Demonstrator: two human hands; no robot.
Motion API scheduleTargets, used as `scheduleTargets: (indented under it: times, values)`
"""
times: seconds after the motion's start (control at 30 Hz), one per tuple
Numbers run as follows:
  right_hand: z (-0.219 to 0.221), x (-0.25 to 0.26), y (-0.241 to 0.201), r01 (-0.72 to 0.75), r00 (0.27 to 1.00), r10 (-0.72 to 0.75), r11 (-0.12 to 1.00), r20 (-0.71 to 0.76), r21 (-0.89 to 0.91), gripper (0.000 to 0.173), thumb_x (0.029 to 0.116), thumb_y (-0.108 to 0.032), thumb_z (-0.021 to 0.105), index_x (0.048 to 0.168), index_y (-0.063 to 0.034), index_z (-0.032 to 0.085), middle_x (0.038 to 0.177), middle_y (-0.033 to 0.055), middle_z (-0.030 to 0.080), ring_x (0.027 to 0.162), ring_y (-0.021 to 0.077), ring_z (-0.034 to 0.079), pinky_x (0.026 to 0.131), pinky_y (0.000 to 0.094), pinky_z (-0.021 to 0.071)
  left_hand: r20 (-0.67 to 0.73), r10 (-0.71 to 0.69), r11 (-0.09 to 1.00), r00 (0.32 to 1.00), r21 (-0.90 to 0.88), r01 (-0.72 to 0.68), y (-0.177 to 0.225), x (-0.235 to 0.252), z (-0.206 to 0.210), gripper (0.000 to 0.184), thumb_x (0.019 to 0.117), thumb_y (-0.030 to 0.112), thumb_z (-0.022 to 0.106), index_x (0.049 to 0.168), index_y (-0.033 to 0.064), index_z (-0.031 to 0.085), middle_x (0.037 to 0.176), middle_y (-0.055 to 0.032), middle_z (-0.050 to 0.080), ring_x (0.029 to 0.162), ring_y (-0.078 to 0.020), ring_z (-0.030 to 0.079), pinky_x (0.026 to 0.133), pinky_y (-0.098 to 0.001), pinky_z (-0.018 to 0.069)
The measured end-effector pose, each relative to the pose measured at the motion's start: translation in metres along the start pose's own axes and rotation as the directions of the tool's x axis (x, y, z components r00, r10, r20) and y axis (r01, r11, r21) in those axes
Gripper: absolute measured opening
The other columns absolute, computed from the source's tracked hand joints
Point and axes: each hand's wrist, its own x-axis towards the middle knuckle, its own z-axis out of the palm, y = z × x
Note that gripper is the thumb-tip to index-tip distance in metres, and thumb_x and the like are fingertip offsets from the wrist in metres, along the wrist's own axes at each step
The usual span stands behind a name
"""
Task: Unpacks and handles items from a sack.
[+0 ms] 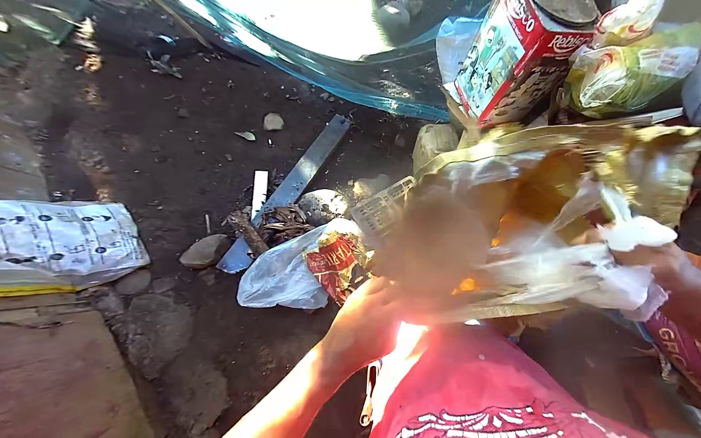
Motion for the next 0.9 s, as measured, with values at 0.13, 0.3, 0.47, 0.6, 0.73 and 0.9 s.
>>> scheduleTargets:
  times: [0.13, 0.3, 0.47, 0.6, 0.73, 0.9]
  values:
    - [0.018, 0.019, -0.004, -0.078, 0.965, 0.122, 0.979, -0.233, 0.187, 0.023, 0.0894, -0.004, 0.052, 0.1, -0.0186, 0.065, 0.081, -0.0121, 0.068, 0.074, -0.0045, 0.064, 0.067, 0.0161, 0.0553, 0.131, 0.006, 0.997, 0.991, 0.076, -0.016, 0.028, 0.026, -0.01, 0.014, 0.0934, 0.02, 0.055, 0.092, 0.0201, 0.069, 0.096, 0.0024, 0.068, 0.099, -0.021, 0.062, 0.091, -0.045, 0.0462]
    - [0.033, 0.022, -0.008, 0.097, 0.986, -0.102, 0.994, 0.135, 0.047, 0.016, 0.0875, -0.01, 0.059, 0.098, -0.0142, 0.071, 0.088, -0.0043, 0.073, 0.08, 0.0046, 0.069, 0.073, 0.0234, 0.0602, -0.197, -0.191, 0.982, 0.962, -0.051, 0.185, 0.066, 0.079, -0.028, 0.061, 0.0883, 0.05, 0.067, 0.139, 0.017, 0.059, 0.143, -0.0072, 0.057, 0.128, -0.0246, 0.055, 0.104, -0.0507, 0.0451]
    - [0.016, 0.016, -0.016, 0.128, 0.982, -0.101, 0.977, -0.159, 0.169, 0.016, 0.0927, -0.016, 0.057, 0.106, -0.0143, 0.066, 0.092, -0.0056, 0.07, 0.086, 0.0029, 0.067, 0.078, 0.0235, 0.0582, 0.016, -0.311, 0.941, 0.95, 0.146, 0.306, 0.005, 0.107, 0.067, 0.067, 0.0858, 0.015, 0.069, 0.15, 0.0142, 0.049, 0.131, -0.0087, 0.066, 0.124, -0.0263, 0.061, 0.11, -0.0546, 0.0424]
    - [-0.025, 0.031, -0.025, 0.466, 0.86, -0.309, 0.8, -0.407, 0.378, 0.025, 0.1034, -0.03, 0.041, 0.109, -0.0198, 0.064, 0.097, -0.0055, 0.069, 0.094, 0.0057, 0.066, 0.086, 0.0274, 0.0572, 0.317, -0.533, 0.846, 0.785, 0.191, 0.498, -0.03, 0.058, 0.13, 0.055, 0.0885, 0.017, 0.063, 0.142, 0.0095, 0.056, 0.133, -0.0172, 0.064, 0.129, -0.0376, 0.056, 0.112, -0.0619, 0.0353]
    - [-0.023, 0.054, -0.046, 0.544, 0.755, -0.353, 0.808, -0.553, 0.228, 0.025, 0.1047, -0.018, 0.035, 0.095, -0.0168, 0.058, 0.079, -0.0059, 0.063, 0.077, 0.0049, 0.063, 0.073, 0.0256, 0.0565, 0.118, -0.436, 0.887, 0.892, -0.112, 0.449, 0.001, 0.061, 0.1, 0.078, 0.0896, 0.047, 0.068, 0.15, 0.0019, 0.047, 0.144, -0.0196, 0.056, 0.138, -0.035, 0.049, 0.119, -0.0593, 0.0292]
    - [0.001, 0.075, -0.068, 0.262, 0.72, -0.145, 0.962, -0.679, 0.073, 0.01, 0.1006, -0.013, 0.054, 0.097, -0.0078, 0.061, 0.083, -0.0004, 0.061, 0.076, 0.008, 0.062, 0.069, 0.0299, 0.0567, 0.121, -0.02, 0.909, 0.992, -0.412, 0.069, 0.066, 0.125, 0.062, 0.064, 0.0912, 0.043, 0.071, 0.147, 0.0166, 0.054, 0.137, -0.0051, 0.065, 0.123, -0.0221, 0.063, 0.102, -0.0514, 0.0523]
